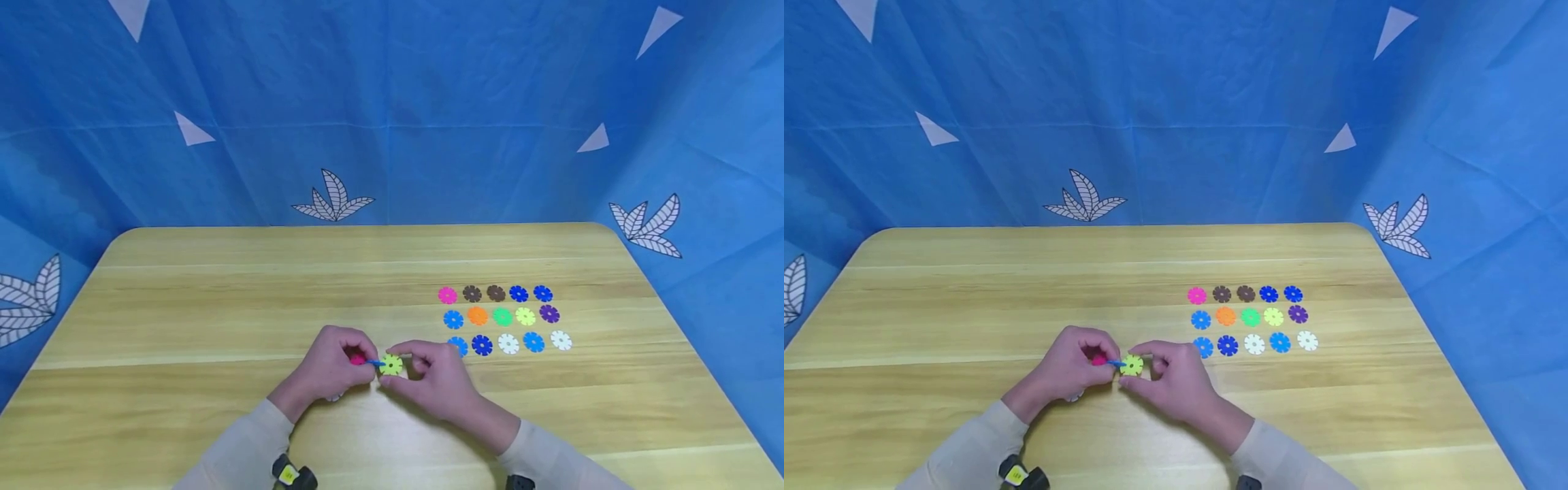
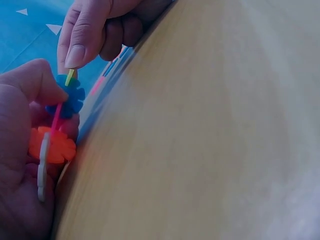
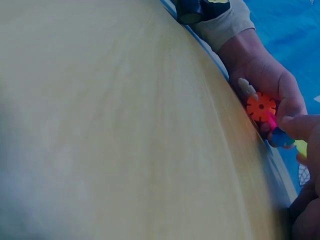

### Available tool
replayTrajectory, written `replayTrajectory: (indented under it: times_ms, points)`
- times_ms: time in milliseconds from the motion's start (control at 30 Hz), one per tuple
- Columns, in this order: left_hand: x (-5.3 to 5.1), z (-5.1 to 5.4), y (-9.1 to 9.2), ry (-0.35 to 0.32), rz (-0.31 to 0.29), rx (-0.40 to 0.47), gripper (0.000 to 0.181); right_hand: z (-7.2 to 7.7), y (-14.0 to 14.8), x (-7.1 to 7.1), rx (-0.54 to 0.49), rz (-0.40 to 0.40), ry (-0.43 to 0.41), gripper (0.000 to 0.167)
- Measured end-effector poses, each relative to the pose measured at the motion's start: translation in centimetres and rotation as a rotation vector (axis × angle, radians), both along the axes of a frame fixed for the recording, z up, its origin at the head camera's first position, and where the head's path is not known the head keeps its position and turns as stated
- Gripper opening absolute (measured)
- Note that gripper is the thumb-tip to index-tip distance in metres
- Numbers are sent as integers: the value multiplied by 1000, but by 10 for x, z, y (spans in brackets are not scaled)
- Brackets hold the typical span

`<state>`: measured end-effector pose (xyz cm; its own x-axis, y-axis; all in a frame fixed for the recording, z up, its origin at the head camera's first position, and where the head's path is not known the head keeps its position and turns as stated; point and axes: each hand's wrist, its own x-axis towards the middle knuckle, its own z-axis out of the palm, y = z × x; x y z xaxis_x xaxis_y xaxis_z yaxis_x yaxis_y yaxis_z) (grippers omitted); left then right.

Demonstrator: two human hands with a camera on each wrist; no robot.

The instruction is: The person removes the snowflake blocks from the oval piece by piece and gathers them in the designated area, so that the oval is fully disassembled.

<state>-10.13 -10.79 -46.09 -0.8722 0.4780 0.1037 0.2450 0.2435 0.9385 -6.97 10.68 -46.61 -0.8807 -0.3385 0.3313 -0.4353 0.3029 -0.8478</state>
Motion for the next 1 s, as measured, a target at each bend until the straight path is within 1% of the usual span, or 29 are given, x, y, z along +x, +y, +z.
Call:
replayTrajectory:
  times_ms: [100,167,333,433,600,667,800,900,967,1000]
  points:
    - [0,0,0,-3,-5,8,22,1,0,-1,2,9,-46,35]
    - [0,0,0,-8,-7,16,23,1,0,-1,-2,16,-54,33]
    - [0,-2,1,-13,-23,35,23,1,0,-1,-22,31,-15,30]
    - [1,-1,1,-18,-32,46,23,0,0,0,-36,35,-8,31]
    - [2,0,1,-28,-20,52,24,-2,0,0,-45,37,3,32]
    - [3,0,1,-24,-15,52,24,-2,1,1,-46,38,11,32]
    - [4,-1,1,3,-9,56,25,-1,1,2,-59,41,14,32]
    - [3,-2,1,24,-17,56,25,0,1,2,-67,43,5,32]
    - [3,-2,0,26,-29,54,24,1,2,3,-67,49,-8,31]
    - [3,-2,-1,23,-26,51,23,1,3,4,-68,48,-15,31]
